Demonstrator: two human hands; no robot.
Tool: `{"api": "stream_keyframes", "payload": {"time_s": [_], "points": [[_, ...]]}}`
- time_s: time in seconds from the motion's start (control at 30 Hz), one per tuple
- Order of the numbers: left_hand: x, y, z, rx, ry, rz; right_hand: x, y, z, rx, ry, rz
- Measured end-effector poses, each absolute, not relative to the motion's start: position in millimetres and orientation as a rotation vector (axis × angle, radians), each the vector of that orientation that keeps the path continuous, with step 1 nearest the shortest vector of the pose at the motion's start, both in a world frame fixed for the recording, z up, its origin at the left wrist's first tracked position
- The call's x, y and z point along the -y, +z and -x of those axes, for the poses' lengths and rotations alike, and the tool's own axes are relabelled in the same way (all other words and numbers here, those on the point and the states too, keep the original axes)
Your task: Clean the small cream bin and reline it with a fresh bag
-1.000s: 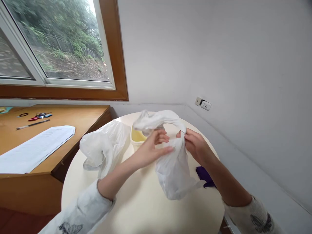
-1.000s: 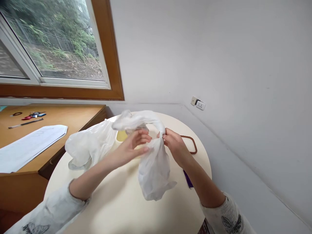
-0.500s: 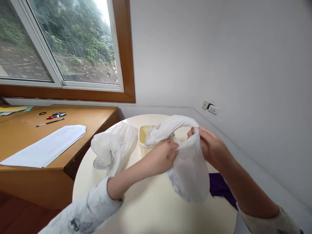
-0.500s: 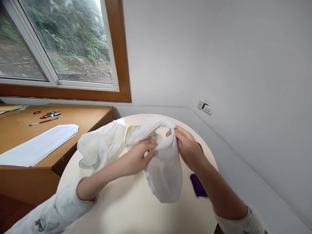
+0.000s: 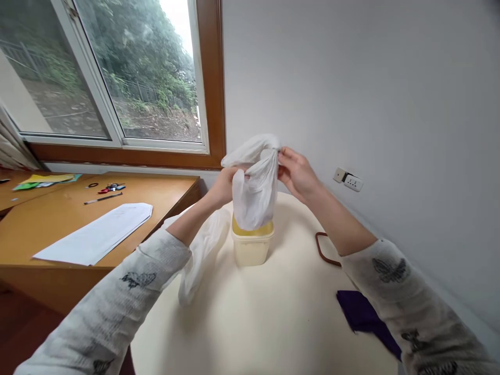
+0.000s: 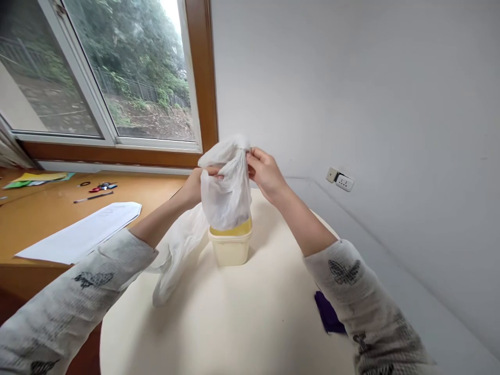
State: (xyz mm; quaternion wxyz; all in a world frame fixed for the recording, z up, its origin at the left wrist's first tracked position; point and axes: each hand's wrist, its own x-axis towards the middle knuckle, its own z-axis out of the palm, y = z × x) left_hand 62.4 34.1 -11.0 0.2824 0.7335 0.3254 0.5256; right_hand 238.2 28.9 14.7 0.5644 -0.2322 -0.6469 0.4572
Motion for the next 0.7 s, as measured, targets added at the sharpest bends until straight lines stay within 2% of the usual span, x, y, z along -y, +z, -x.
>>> {"api": "stream_keyframes", "payload": {"time_s": [0.2, 0.33, 0.47, 0.7], "points": [[-37, -54, -40, -1.020, 1.152, -2.103, -44, -22, -230, 1.571, 1.255, 0.749], [-26, -54, -23, -1.239, 0.928, -2.146, -45, -29, -235, 1.525, 1.279, 0.880], [-9, -46, -20, -1.213, 0.648, -2.219, -45, -28, -236, 1.556, 1.269, 0.926], [-13, -59, -49, -1.425, 0.524, -2.521, -50, -36, -225, 1.701, 1.178, 0.987]]}}
